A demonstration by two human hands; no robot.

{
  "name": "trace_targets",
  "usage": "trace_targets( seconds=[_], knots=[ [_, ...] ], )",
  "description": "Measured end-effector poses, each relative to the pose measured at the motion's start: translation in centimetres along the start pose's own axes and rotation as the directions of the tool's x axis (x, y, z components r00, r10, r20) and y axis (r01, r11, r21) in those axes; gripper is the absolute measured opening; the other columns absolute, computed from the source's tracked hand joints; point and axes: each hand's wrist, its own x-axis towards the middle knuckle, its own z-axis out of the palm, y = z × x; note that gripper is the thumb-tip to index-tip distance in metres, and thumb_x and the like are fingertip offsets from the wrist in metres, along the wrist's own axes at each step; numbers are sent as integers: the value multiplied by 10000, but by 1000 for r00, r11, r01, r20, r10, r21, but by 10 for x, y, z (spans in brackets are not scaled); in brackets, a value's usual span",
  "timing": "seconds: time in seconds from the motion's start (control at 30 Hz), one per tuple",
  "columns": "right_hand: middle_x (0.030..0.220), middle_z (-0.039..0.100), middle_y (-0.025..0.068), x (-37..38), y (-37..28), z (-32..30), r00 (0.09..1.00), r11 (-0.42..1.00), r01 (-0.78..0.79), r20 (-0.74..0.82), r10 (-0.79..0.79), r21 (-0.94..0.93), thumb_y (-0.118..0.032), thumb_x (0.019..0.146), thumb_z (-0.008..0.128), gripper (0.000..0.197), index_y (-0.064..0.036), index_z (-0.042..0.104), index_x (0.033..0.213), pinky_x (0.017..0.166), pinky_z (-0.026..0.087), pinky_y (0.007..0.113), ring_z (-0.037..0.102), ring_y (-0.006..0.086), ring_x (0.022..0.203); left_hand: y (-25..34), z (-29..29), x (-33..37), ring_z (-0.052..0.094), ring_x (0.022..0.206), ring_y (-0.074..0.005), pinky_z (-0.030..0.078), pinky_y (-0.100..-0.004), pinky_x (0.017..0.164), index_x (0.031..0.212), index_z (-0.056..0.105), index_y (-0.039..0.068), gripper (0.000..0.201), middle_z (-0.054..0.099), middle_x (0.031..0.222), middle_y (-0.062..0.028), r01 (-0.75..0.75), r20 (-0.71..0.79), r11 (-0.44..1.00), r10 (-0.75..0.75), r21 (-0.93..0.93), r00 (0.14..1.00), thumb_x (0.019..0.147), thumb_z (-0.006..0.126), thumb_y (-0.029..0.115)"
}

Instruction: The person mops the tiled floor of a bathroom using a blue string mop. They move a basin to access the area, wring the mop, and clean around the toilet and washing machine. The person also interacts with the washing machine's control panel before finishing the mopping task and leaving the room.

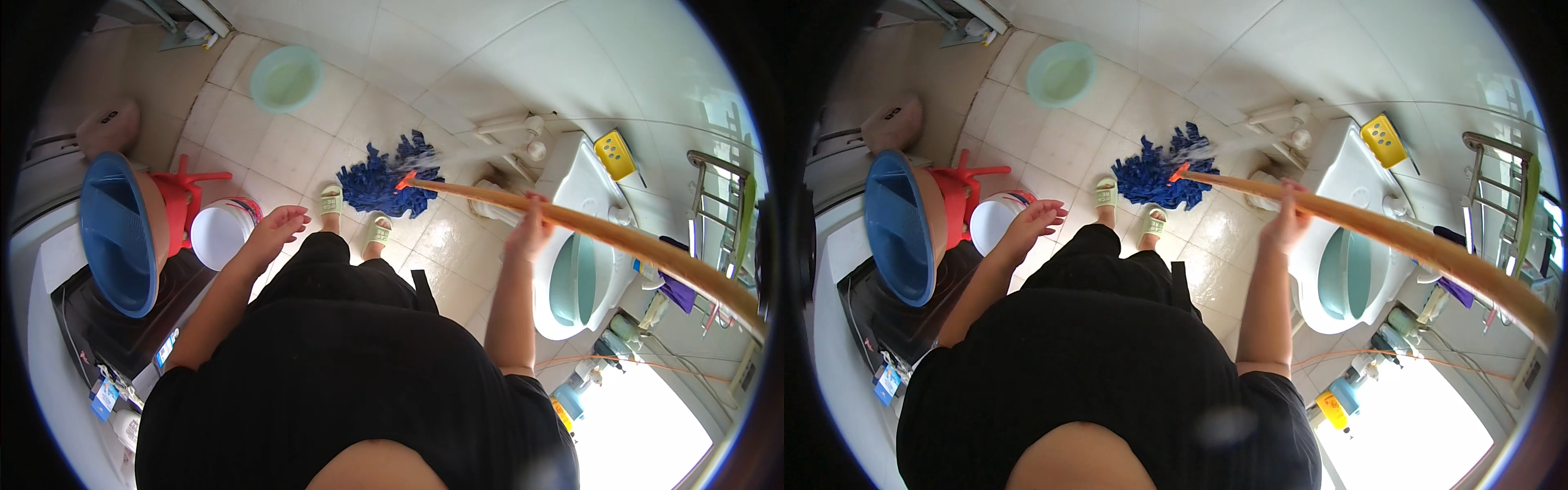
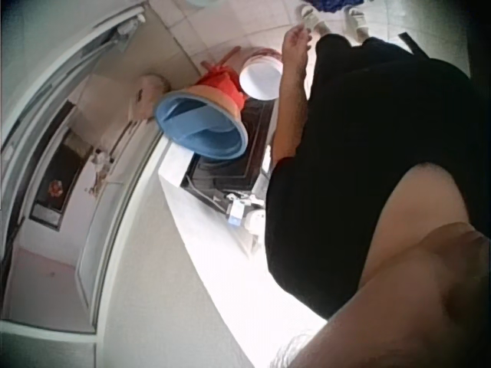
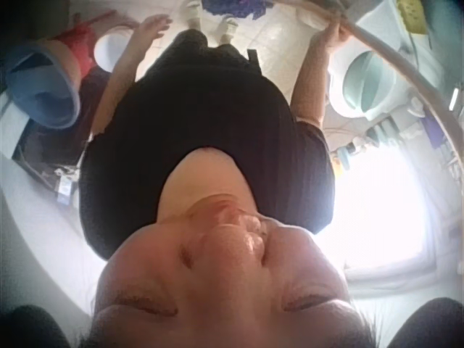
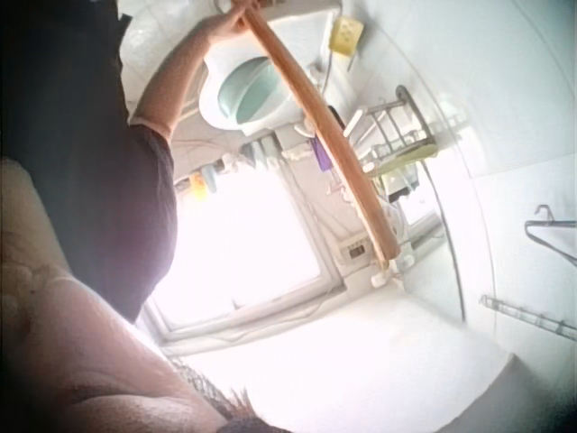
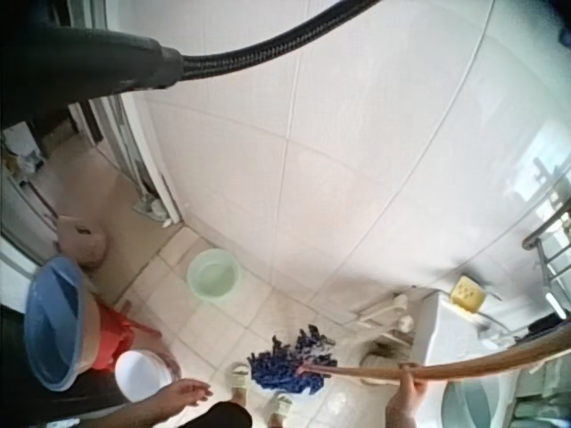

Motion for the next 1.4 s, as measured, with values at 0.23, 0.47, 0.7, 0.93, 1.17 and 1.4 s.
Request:
trace_targets(
  seconds=[0.23, 0.47, 0.7, 0.93, 1.17, 1.4],
  knots=[
    [518, 452, 54, 21, 34, 20, 999, 999, -15, -32, 16, 39, -228, 809, 537, 311, -85, 423, 557, 587, 390, 292, 462, 162, 529, -5, 5, -11, 495, 943, -138, 392, -273, 795, 1104, 466, 64, 300, 542, 1035, -47, 13, -29, 1000, -13, -16, 1000, 862, 455, 242],
    [531, 386, 11, 25, -175, 51, 866, 938, -17, 474, -160, 347, -341, 809, 459, 307, -88, 416, 642, 483, 315, 279, 333, 127, 461, -16, 5, -8, 497, 935, -146, 394, -281, 795, 1094, 465, 64, 293, 545, 1030, -50, 12, -18, 997, -14, -74, 1000, 859, 458, 239],
    [659, 451, 44, 18, -228, 38, 602, 879, 244, 647, -468, 409, -379, 800, 518, 347, -59, 458, 922, 625, 402, 328, 459, 162, 586, -4, 13, 4, 498, 938, -150, 392, -285, 797, 1092, 471, 67, 291, 547, 1027, -56, -17, 34, 998, 19, -53, 999, 862, 451, 244],
    [787, 519, 106, 12, -204, 17, 766, 864, 451, 400, -504, 226, -317, 802, 540, 385, -36, 443, 1047, 796, 428, 405, 511, 212, 766, -3, 12, 14, 498, 941, -150, 391, -287, 799, 1092, 476, 72, 289, 548, 1024, -58, 23, 54, 1000, -22, -12, 998, 862, 453, 246],
    [638, 417, 26, -28, -228, -11, 861, 879, 401, 221, -458, 260, -252, 840, 440, 162, -118, 508, 900, 586, 388, 289, 412, 126, 565, 19, 27, 43, 494, 938, -134, 385, -279, 800, 1101, 477, 85, 303, 547, 1034, -38, 24, 220, 993, -49, 116, 974, 860, 461, 268],
    [543, 396, 0, -101, -209, -41, 833, 823, 542, 16, -552, 170, -199, 806, 389, 133, -113, 489, 824, 458, 338, 244, 359, 93, 445, 16, 74, 96, 480, 941, -116, 378, -253, 791, 1095, 491, 76, 288, 539, 1038, -30, 19, 482, 943, -186, 332, 856, 864, 462, 246]
  ],
)
